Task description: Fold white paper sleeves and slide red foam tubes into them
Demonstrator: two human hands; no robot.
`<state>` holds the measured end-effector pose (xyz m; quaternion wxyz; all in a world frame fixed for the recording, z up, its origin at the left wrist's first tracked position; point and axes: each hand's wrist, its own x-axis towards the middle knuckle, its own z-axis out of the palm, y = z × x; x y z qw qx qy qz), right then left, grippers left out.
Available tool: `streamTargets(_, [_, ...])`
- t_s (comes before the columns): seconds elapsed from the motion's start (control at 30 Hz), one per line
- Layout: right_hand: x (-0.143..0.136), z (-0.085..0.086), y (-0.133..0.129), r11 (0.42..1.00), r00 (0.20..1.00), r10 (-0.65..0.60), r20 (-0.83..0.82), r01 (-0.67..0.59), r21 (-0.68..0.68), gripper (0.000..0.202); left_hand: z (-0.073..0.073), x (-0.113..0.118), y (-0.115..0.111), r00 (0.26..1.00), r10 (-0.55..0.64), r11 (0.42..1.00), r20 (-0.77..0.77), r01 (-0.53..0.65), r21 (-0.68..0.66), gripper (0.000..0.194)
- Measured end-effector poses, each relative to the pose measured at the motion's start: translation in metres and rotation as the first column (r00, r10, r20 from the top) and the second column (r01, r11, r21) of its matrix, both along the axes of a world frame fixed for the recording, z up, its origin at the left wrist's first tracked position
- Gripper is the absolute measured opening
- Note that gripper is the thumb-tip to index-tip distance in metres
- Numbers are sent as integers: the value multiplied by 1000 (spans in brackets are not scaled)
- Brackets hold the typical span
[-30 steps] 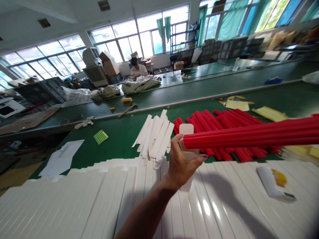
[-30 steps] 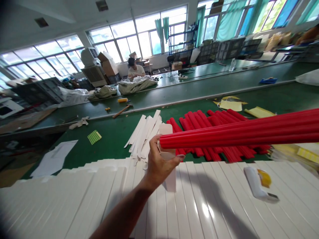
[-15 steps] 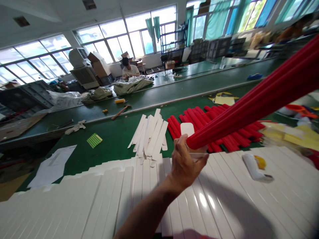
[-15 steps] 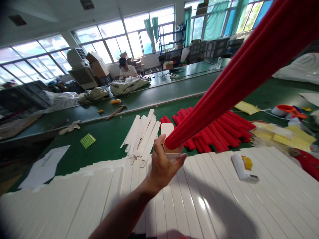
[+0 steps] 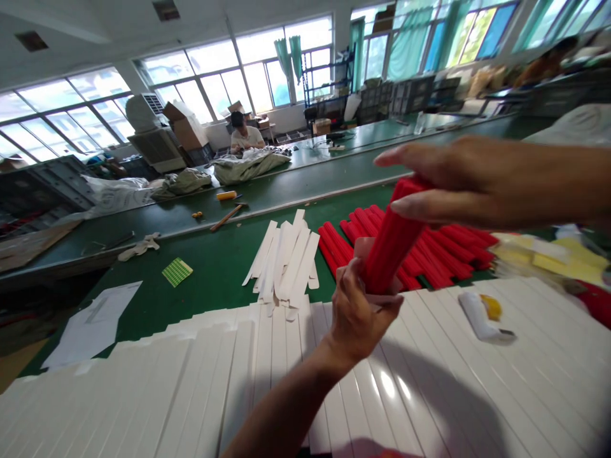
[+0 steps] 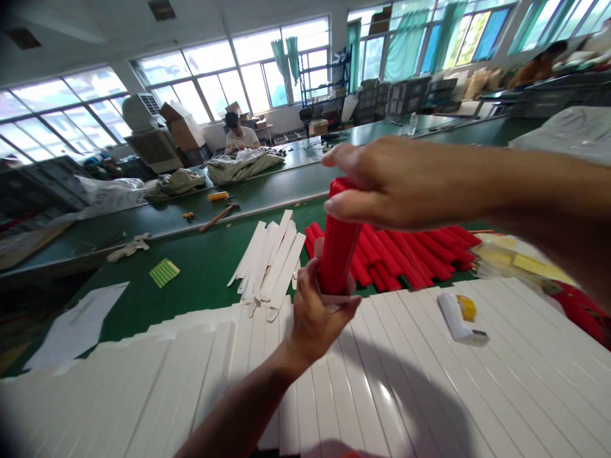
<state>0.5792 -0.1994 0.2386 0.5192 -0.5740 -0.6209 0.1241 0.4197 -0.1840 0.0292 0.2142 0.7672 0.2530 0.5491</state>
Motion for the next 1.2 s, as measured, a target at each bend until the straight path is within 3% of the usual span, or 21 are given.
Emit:
streamTargets(0.03, [-5, -4, -1, 996, 985, 35, 170, -20, -87, 40, 0, 0, 2, 1000, 9, 1000, -1, -9, 3, 85])
streamTargets(0.1, [-17, -28, -4, 972, 882, 121, 455, -13, -234, 70, 1, 0, 6, 1000, 4, 999, -5, -4, 33, 84])
streamTargets(0.17, [-28, -65, -7, 957, 852, 165, 497, -17, -289, 90, 1, -2, 10, 1000, 7, 997, -4, -7, 81, 78])
streamTargets(0.23, [-34, -102, -9, 958, 920, 161, 357, -58, -282, 89, 1, -6, 14, 999, 45, 994, 11, -46, 103, 74])
streamTargets(0.33, [-38, -146, -14, 974, 998, 44, -53, -54, -218, 73, 3, -11, 19, 995, 98, 990, 31, -101, 98, 74])
streamTargets(0.4, [-40, -167, -17, 973, 924, -49, -380, -41, -226, 63, 3, -13, 21, 994, 100, 991, 40, -103, 81, 75])
streamTargets(0.47, [-45, -181, -18, 966, 779, -53, -625, -118, -228, 55, 2, -12, 23, 996, 80, 994, 36, -82, 77, 77])
streamTargets(0.57, [-56, -192, -17, 968, 586, 8, -810, -209, -142, 41, -2, -6, 25, 999, 35, 995, 6, -35, 91, 80])
streamTargets(0.67, [-68, -192, -10, 989, 474, 1, -880, -131, -69, 33, -5, -1, 26, 999, -31, 996, 20, 29, 82, 82])
streamTargets(0.73, [-74, -188, -2, 997, 438, 38, -898, -76, 5, 28, -3, -2, 26, 991, -122, 993, 57, 122, 6, 72])
streamTargets(0.83, [-78, -181, 7, 994, 453, 107, -885, -79, 80, 25, 8, -5, 27, 955, -224, 936, 195, 266, -230, 47])
streamTargets(0.93, [-79, -176, 12, 991, 496, 111, -862, -123, 56, 32, 16, -5, 30, 932, -194, 857, 308, 313, -409, 38])
streamTargets(1.0, [-78, -176, 13, 992, 516, 89, -852, -126, 27, 35, 17, -2, 32, 914, -198, 820, 354, 352, -451, 31])
streamTargets(1.13, [-79, -178, 15, 997, 571, 40, -820, -72, -1, 34, 15, 4, 34, 888, -225, 788, 402, 408, -460, 60])
streamTargets(1.2, [-79, -178, 17, 1000, 560, 26, -828, -17, 20, 27, 16, 3, 34, 913, -212, 814, 348, 362, -454, 47])
